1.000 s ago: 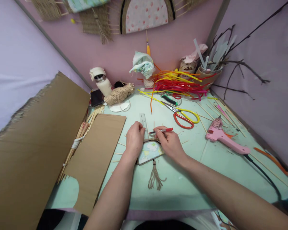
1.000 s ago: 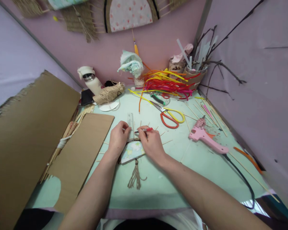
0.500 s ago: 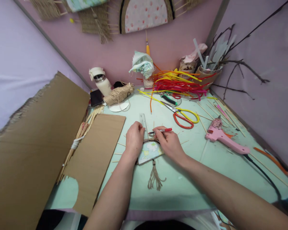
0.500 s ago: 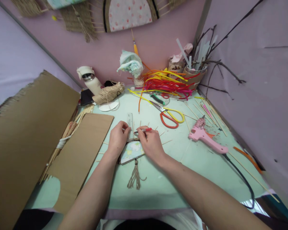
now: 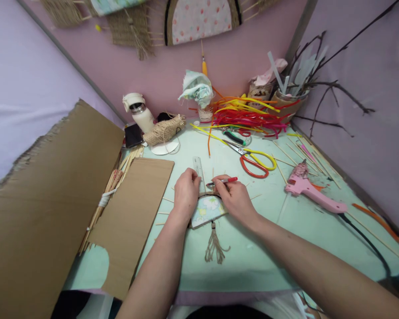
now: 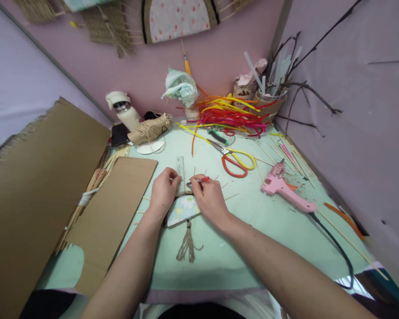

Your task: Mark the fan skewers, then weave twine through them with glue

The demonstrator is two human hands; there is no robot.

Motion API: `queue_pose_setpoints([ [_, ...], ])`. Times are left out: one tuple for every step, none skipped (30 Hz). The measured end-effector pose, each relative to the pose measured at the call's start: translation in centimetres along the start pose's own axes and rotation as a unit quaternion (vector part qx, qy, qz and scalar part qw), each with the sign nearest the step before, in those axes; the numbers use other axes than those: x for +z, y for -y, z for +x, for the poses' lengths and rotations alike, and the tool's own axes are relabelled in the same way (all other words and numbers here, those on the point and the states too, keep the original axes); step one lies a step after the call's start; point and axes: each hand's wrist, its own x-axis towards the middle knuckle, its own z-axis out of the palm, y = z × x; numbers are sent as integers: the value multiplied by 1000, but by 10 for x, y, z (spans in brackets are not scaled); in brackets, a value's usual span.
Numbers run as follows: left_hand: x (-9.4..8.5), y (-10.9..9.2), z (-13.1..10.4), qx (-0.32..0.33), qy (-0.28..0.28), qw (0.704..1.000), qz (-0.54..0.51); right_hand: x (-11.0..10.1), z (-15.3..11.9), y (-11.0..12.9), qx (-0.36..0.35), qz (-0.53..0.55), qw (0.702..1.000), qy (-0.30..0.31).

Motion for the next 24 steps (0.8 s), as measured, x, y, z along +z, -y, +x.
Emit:
queue_pose_setpoints([
  [0, 0, 0, -1, 1, 1000, -1, 0, 0, 0, 1, 0, 1000, 0],
  [0, 0, 0, -1, 1, 1000, -2, 0, 0, 0, 1, 1, 1000, 0],
  [0, 0, 0, -1, 1, 1000, -4, 0, 0, -1, 0, 3, 1000, -1],
  [0, 0, 0, -1, 1, 1000, -5, 0, 0, 0, -2, 6, 1000, -2],
  [0, -1, 0, -1, 1, 1000, -5, 0, 0, 0, -4, 9, 1000, -3],
  [-1, -1, 0, -1, 2, 1000, -5, 0, -1, 0, -7, 11, 1000, -3],
  [-1, -1, 0, -1, 2, 1000, -5, 0, -1, 0, -9, 12, 1000, -2],
  [-1, -1, 0, -1, 2, 1000, -5, 0, -1, 0, -9, 12, 1000, 0],
  [-1, -1, 0, -1, 3, 1000, -5, 0, 0, 0, -8, 11, 1000, 2],
  [-1, -1, 0, -1, 3, 1000, -5, 0, 0, 0, -6, 8, 1000, 2],
  [-1, -1, 0, -1, 3, 1000, -4, 0, 0, 0, -2, 4, 1000, 2],
  [-1, 0, 0, 0, 3, 1000, -4, 0, 0, 0, 1, 1, 1000, 1],
  [0, 0, 0, 0, 2, 1000, -3, 0, 0, 0, 4, -1, 1000, 0],
  [0, 0, 0, 0, 1, 1000, -3, -1, 0, 0, 4, -1, 1000, -2],
  [0, 1, 0, 1, 0, 1000, -4, -1, 0, 1, 4, 2, 1000, -5],
  [1, 1, 0, 1, -1, 1000, -7, -2, 0, 2, 3, 6, 1000, -8],
  [1, 2, 1, 1, -2, 1000, -12, -2, 0, 3, 1, 10, 1000, -11],
  [1, 3, 1, 0, -3, 1000, -20, -3, -1, 4, -1, 14, 1000, -16],
  [1, 3, 1, -2, -6, 1000, -29, -4, -1, 5, -2, 17, 1000, -21],
  [1, 3, 1, -6, -11, 999, -40, -5, -1, 6, -2, 20, 999, -25],
  [0, 3, 1, -9, -20, 998, -52, -5, 0, 7, -2, 23, 999, -29],
  [0, 3, 1, -12, -32, 997, -63, -6, 0, 7, 0, 25, 999, -33],
  [-1, 3, 2, -12, -48, 996, -74, -6, 0, 8, 1, 27, 999, -38],
  [-2, 3, 2, -11, -66, 994, -86, -7, 0, 8, 3, 29, 999, -43],
])
